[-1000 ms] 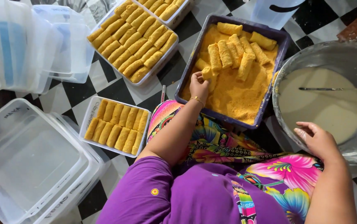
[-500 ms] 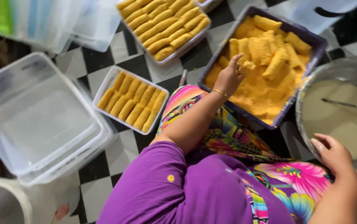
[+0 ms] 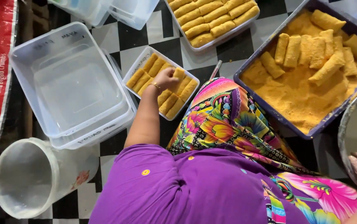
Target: Dipping food items into batter and coating them with breadcrumbs before organizing them into trays.
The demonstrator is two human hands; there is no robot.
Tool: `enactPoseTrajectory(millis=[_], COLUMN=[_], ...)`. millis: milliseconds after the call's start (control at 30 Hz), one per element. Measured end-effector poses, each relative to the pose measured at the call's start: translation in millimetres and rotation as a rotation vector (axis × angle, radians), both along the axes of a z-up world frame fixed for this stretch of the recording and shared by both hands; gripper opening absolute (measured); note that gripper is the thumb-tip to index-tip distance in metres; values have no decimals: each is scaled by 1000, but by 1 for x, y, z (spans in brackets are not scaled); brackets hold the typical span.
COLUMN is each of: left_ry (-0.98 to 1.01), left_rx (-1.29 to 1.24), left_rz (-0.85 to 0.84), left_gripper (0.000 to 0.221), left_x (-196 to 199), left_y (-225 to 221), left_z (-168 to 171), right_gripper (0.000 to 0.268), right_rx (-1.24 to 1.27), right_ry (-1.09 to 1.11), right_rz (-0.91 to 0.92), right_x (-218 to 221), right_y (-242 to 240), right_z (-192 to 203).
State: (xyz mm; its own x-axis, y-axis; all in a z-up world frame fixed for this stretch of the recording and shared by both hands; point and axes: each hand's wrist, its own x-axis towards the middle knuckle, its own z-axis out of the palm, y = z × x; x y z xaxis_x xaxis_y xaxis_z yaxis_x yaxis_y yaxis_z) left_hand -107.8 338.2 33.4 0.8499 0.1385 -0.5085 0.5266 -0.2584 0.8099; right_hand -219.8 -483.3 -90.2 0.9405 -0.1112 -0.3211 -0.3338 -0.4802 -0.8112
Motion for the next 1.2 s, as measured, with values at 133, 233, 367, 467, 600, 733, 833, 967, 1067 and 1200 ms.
enactPoseTrajectory(millis=[133,233,367,467,600,733,833,967,1067,1200], left_ry=[92,110,79,145,-336,-235,12,145,174,-226], left_rx=[178,312,384,566,837,-458,-658,-709,-547,-133], left_rz=[57,-67,-200,-377,-104,-106,146,439,408,259], left_gripper=[50,55,43,44,25,50,15,40,32,50], left_x=[-3,6,6,10,40,71,114,146,141,118], left_y=[1,-9,-4,-26,-99,-222,-291,-326,-330,-339], left_z=[-45,-52,-74,-44,-10,24,-19,-41,-39,-45], right_gripper=[30,33,31,36,45,43,42,39,39,40], right_rx=[-89,-78,-187,-252,-504,-400,-365,-319,-292,-331], right_ry=[13,24,58,61,182,199,178,164,206,206], right_rz=[-3,-26,-46,-37,20,-41,-58,-104,-117,-87], right_x=[-3,-4,-3,-2,4,5,2,-1,4,5], right_y=[11,13,44,53,72,82,86,98,109,105], right_z=[16,20,60,72,100,112,121,140,153,145])
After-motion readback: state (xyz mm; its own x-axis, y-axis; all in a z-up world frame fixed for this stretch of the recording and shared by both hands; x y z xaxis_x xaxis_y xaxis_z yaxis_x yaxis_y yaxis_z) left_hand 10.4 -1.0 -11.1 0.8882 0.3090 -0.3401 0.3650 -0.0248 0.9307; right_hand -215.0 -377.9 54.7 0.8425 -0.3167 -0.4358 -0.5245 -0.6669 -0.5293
